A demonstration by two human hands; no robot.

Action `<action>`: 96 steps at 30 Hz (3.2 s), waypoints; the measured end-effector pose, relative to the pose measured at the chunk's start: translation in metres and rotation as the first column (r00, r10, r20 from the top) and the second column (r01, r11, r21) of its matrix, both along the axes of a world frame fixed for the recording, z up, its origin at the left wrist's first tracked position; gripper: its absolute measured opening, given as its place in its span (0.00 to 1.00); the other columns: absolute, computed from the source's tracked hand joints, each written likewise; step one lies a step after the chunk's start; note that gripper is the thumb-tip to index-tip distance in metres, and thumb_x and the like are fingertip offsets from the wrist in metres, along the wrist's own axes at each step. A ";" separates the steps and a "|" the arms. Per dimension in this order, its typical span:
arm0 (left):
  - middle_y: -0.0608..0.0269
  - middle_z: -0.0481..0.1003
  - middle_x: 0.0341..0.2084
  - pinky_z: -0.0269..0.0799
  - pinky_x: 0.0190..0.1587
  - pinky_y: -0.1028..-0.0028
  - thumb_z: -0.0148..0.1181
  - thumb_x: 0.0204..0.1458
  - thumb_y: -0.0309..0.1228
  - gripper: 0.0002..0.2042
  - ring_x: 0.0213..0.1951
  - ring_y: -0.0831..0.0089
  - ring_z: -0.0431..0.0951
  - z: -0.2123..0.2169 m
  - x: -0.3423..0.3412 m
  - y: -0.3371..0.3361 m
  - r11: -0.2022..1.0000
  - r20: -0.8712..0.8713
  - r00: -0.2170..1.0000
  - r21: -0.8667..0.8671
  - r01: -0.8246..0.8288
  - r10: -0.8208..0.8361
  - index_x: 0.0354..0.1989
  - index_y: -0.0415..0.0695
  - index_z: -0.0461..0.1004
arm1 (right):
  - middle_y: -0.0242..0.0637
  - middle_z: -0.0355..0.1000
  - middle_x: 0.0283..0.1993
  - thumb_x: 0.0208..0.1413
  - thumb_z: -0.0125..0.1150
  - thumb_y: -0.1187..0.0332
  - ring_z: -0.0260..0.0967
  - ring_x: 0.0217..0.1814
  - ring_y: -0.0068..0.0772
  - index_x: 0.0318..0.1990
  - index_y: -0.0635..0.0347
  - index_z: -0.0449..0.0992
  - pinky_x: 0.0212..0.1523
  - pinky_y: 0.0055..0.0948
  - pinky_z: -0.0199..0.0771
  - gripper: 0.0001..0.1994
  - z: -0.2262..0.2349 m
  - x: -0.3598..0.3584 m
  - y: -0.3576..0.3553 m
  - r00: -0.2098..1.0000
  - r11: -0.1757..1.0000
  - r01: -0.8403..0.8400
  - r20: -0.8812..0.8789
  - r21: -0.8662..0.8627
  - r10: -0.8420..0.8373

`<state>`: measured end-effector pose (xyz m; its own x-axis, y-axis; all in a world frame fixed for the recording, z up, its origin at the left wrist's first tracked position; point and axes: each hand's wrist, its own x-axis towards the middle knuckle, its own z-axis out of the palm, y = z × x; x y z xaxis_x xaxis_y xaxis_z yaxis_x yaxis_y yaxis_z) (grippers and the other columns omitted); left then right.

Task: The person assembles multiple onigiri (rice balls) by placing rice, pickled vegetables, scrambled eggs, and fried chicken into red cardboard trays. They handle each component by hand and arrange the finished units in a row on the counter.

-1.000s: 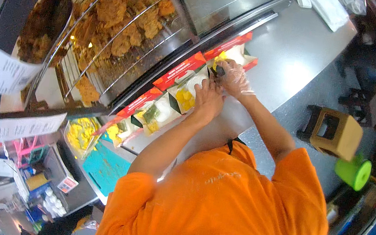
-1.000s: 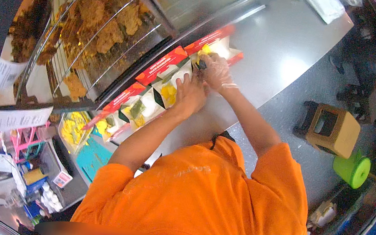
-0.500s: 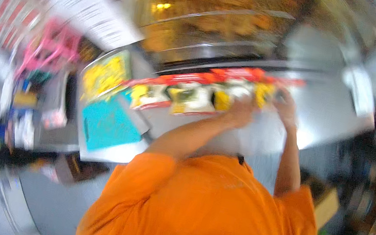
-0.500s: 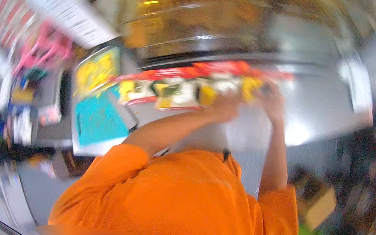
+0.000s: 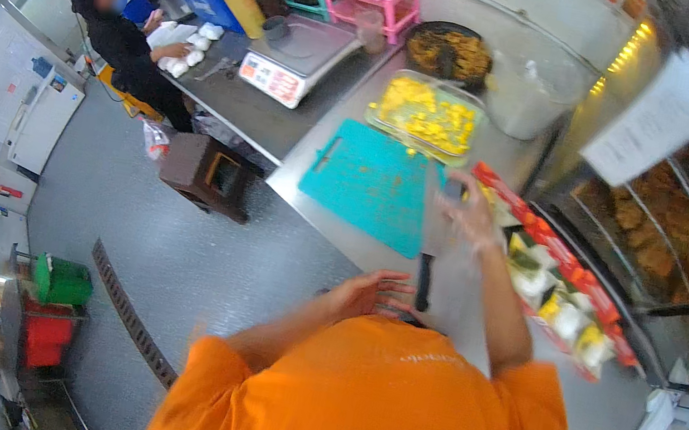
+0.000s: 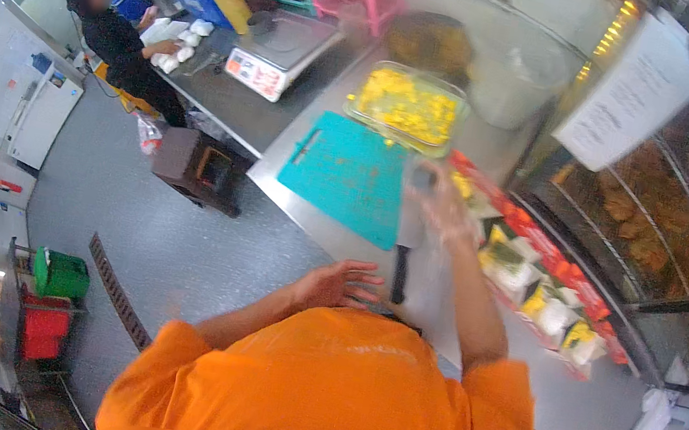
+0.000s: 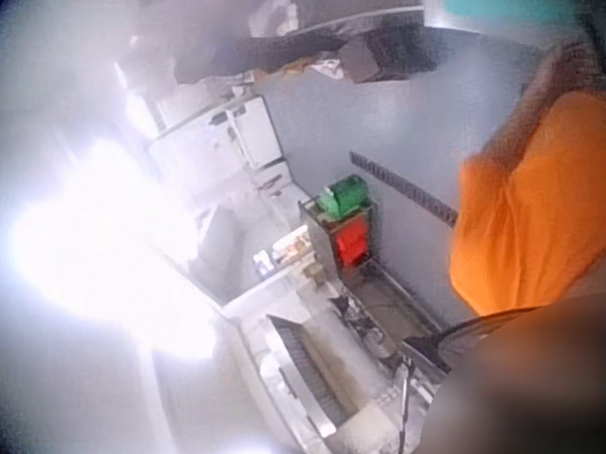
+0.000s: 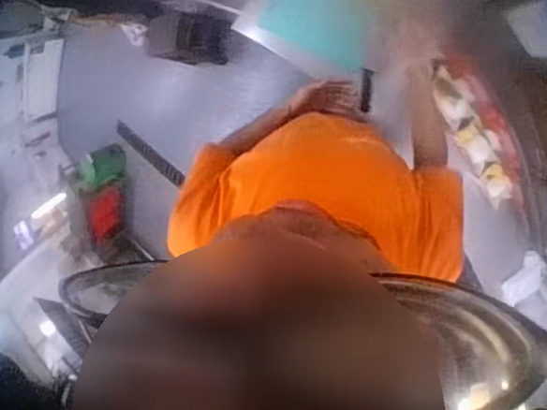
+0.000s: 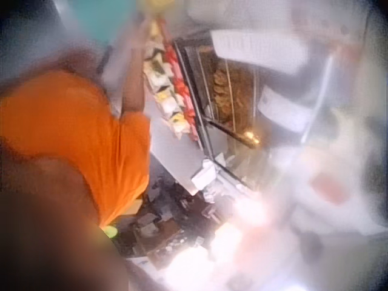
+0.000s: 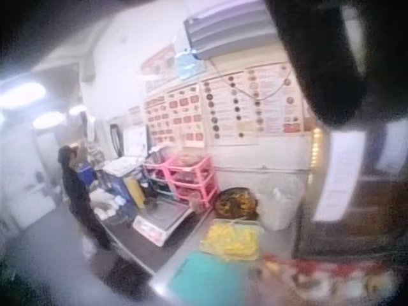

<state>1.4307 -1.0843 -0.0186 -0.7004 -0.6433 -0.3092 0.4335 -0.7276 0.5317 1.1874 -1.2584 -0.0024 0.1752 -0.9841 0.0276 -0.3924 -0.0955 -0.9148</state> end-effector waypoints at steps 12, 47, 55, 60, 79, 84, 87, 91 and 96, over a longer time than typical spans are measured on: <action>0.53 0.68 0.60 0.74 0.48 0.61 0.51 0.62 0.51 0.28 0.47 0.61 0.76 0.004 0.282 0.013 0.944 0.341 0.906 0.120 -0.307 0.251 0.64 0.46 0.62 | 0.42 0.49 0.75 0.53 0.66 0.55 0.45 0.76 0.50 0.74 0.41 0.47 0.71 0.42 0.55 0.44 -0.031 0.175 -0.129 0.850 0.903 0.379 -0.308 -0.204 -0.426; 0.62 0.78 0.39 0.74 0.40 0.62 0.56 0.56 0.34 0.10 0.38 0.66 0.79 -0.206 0.922 -0.342 0.830 0.860 0.477 0.393 -0.396 -0.180 0.45 0.48 0.73 | 0.51 0.78 0.42 0.57 0.48 0.67 0.77 0.45 0.50 0.41 0.61 0.80 0.46 0.49 0.76 0.14 -0.059 0.487 -0.741 0.436 0.874 0.302 -0.760 -0.380 -0.482; 0.67 0.75 0.34 0.70 0.42 0.62 0.58 0.48 0.32 0.10 0.37 0.68 0.75 -0.226 0.905 -0.379 0.865 0.855 0.376 0.454 -0.213 -0.356 0.40 0.47 0.74 | 0.51 0.78 0.41 0.58 0.48 0.66 0.78 0.44 0.50 0.41 0.61 0.80 0.45 0.49 0.76 0.14 -0.066 0.447 -0.762 0.460 0.867 0.321 -0.738 -0.380 -0.494; 0.66 0.75 0.35 0.70 0.43 0.63 0.58 0.50 0.32 0.10 0.38 0.69 0.75 -0.237 0.883 -0.402 0.862 0.869 0.369 0.436 -0.257 -0.329 0.41 0.46 0.74 | 0.50 0.78 0.41 0.58 0.48 0.66 0.78 0.44 0.50 0.40 0.60 0.80 0.44 0.49 0.77 0.14 -0.069 0.437 -0.765 0.474 0.874 0.307 -0.736 -0.376 -0.483; 0.66 0.76 0.38 0.70 0.47 0.67 0.59 0.54 0.31 0.10 0.41 0.72 0.75 -0.207 0.865 -0.357 0.914 0.900 0.323 0.362 -0.180 -0.293 0.44 0.45 0.74 | 0.49 0.78 0.39 0.59 0.48 0.65 0.78 0.42 0.50 0.39 0.59 0.80 0.42 0.50 0.78 0.13 -0.070 0.440 -0.737 0.538 0.897 0.270 -0.718 -0.350 -0.443; 0.66 0.76 0.39 0.70 0.47 0.68 0.59 0.55 0.30 0.10 0.42 0.73 0.75 -0.204 0.862 -0.364 0.935 0.898 0.317 0.345 -0.081 -0.304 0.45 0.44 0.74 | 0.49 0.79 0.39 0.59 0.48 0.65 0.78 0.42 0.50 0.39 0.59 0.80 0.42 0.50 0.78 0.13 -0.061 0.468 -0.711 0.616 0.932 0.124 -0.709 -0.341 -0.342; 0.66 0.76 0.40 0.70 0.48 0.68 0.59 0.56 0.30 0.10 0.42 0.73 0.75 -0.205 0.861 -0.368 0.949 0.907 0.307 0.313 -0.038 -0.287 0.45 0.44 0.74 | 0.44 0.80 0.38 0.62 0.45 0.63 0.79 0.42 0.47 0.43 0.56 0.79 0.54 0.55 0.70 0.15 -0.048 0.481 -0.685 0.360 0.972 0.081 -0.902 -0.222 -0.237; 0.66 0.76 0.41 0.70 0.49 0.69 0.59 0.57 0.30 0.10 0.43 0.74 0.75 -0.203 0.852 -0.377 0.968 0.924 0.290 0.243 0.057 -0.249 0.46 0.44 0.74 | 0.46 0.77 0.47 0.66 0.45 0.56 0.74 0.52 0.44 0.50 0.55 0.78 0.61 0.41 0.65 0.18 -0.029 0.484 -0.652 0.623 0.869 0.288 -0.611 -0.402 -0.489; 0.65 0.76 0.42 0.70 0.49 0.70 0.59 0.58 0.29 0.10 0.44 0.75 0.74 -0.155 0.802 -0.418 0.923 0.960 0.254 0.015 0.383 -0.122 0.47 0.43 0.75 | 0.42 0.76 0.50 0.62 0.58 0.66 0.73 0.54 0.38 0.53 0.59 0.75 0.56 0.32 0.70 0.14 0.003 0.490 -0.588 0.900 0.875 0.435 0.097 -0.212 -0.424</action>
